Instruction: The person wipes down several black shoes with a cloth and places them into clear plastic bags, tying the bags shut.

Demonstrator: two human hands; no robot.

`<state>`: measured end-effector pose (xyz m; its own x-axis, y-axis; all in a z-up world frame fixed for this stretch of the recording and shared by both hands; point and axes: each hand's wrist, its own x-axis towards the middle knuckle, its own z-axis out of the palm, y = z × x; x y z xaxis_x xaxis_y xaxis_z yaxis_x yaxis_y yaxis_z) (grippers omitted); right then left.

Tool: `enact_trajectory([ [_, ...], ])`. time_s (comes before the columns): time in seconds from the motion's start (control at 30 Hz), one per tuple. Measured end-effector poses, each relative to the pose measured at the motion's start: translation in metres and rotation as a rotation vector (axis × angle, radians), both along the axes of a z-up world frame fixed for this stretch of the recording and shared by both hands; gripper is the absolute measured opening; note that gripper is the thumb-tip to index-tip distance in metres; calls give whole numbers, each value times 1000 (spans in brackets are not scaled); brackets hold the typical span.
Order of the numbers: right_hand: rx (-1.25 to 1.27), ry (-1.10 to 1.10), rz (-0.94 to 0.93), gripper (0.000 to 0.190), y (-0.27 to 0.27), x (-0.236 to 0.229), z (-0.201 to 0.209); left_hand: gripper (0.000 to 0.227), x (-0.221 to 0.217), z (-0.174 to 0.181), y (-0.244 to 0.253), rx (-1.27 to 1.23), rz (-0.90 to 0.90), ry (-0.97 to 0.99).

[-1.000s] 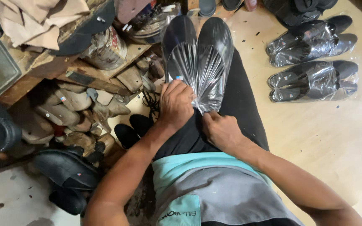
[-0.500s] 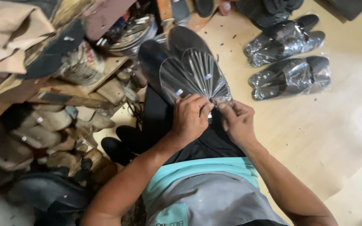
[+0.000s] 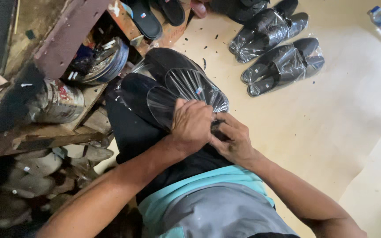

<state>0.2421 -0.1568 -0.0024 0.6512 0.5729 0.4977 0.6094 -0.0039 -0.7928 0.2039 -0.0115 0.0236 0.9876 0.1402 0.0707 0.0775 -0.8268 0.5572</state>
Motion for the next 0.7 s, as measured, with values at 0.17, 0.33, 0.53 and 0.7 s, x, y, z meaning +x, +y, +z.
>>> enact_trajectory([
  [0.17,49,476,175,28,-8,11,3,28,10,-9,-2,459,-299,-670],
  [0.33,479,1145,234,19,-10,-3,54,13,3,-41,10,132,-209,-404],
  [0.53,141,586,231,5,-22,-11,43,6,-7,-23,-10,-168,-5,-257],
  [0.7,-33,302,12,4,-26,-17,-8,8,-10,-17,-7,-418,121,-89],
])
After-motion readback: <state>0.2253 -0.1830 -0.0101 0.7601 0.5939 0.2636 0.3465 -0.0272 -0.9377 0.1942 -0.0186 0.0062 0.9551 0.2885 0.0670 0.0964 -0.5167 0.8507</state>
